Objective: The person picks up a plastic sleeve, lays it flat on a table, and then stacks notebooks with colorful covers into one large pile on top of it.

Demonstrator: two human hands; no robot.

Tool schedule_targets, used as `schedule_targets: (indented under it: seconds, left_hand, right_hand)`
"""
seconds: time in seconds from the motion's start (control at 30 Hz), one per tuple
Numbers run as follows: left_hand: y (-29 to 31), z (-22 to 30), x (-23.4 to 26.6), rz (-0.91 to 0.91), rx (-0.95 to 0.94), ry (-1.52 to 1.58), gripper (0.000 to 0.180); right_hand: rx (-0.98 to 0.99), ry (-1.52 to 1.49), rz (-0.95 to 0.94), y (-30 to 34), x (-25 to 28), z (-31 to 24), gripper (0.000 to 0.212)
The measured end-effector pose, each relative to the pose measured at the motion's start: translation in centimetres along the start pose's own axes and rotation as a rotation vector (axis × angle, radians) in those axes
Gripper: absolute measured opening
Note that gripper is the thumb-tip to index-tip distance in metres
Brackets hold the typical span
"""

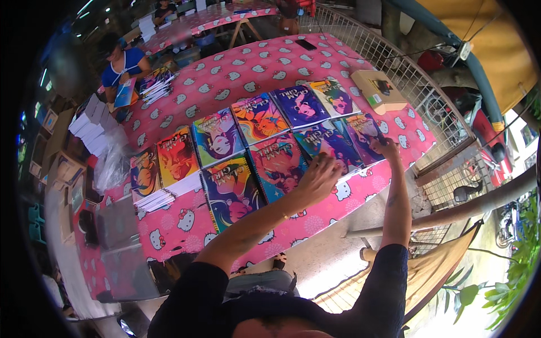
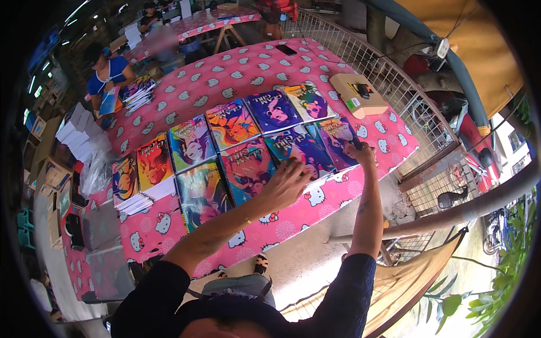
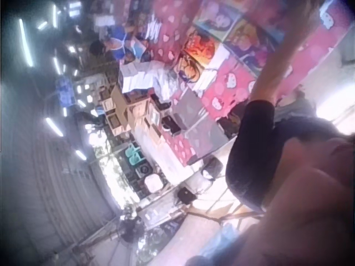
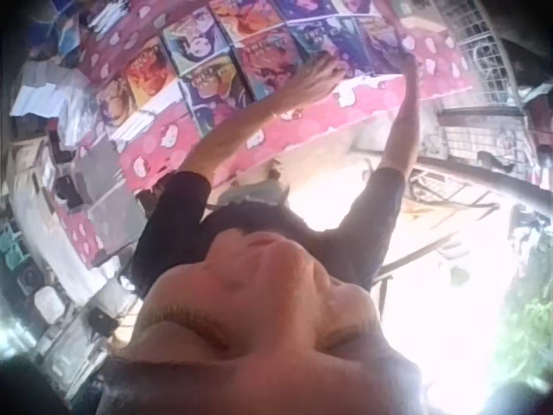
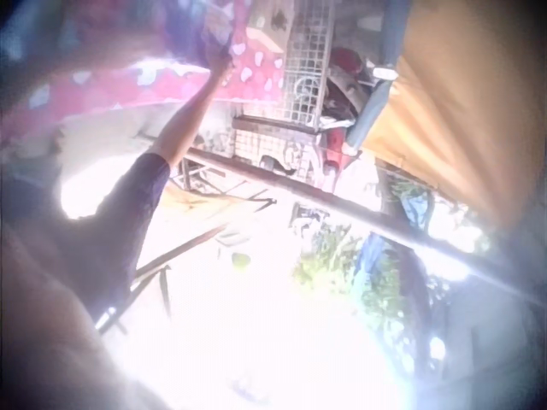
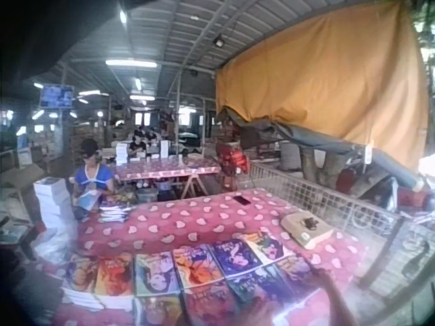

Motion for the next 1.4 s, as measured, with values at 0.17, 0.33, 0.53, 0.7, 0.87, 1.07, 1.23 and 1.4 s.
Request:
schedule_targets:
  seconds: [0.17, 0.33, 0.53, 0.7, 0.87, 1.07, 1.23, 1.4]
  left_hand:
    - [-0.8, -2.3, 0.5, -0.059, 0.234, 0.397, 0.019]
    - [6.5, -11.4, 22.0, 0.370, 0.897, 0.683, 0.037]
    - [19.3, -11.9, 47.1, 0.725, 0.820, 0.598, 0.010]
    - [24.6, -12.1, 49.1, 0.318, 1.001, 0.016, 0.016]
    - [40.0, -16.2, 33.8, -0.006, 1.023, -0.266, 0.044]
    - [33.7, -14.3, 24.6, 0.376, 1.178, 0.043, 0.049]
    - [33.0, -12.7, 19.1, 0.059, 1.344, 0.521, 0.034]
    - [36.3, -13.8, 39.0, 0.578, 0.934, 0.126, 0.015]
  right_hand:
    - [0.271, 0.196, 0.516, -0.1, 5.7, 2.0, 0.062]
    - [0.323, -1.071, -0.237, 13.2, 9.7, -13.4, 0.060]
    - [0.582, -1.163, -0.446, 40.6, 7.9, -25.6, 0.069]
    - [0.336, -1.100, -0.998, 59.4, -11.5, -32.3, 0.066]
    - [1.031, -0.428, -0.471, 65.6, -13.9, -34.4, 0.056]
    - [0.945, -0.045, 0.182, 45.3, -1.6, -29.7, 0.087]
    - [0.920, 0.134, 0.196, 39.5, -2.3, -22.3, 0.041]
    - [0.888, -0.230, 0.393, 44.1, 5.7, -27.3, 0.017]
Point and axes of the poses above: each hand's wrist, its own y-axis away from the middle knuckle, its own x-axis out of the back of the hand, z = x × y, the point moved 10 cm from there along -y, towards the middle knuckle, and after that the axes turned 10 degrees about z, right-handed, at the moved point
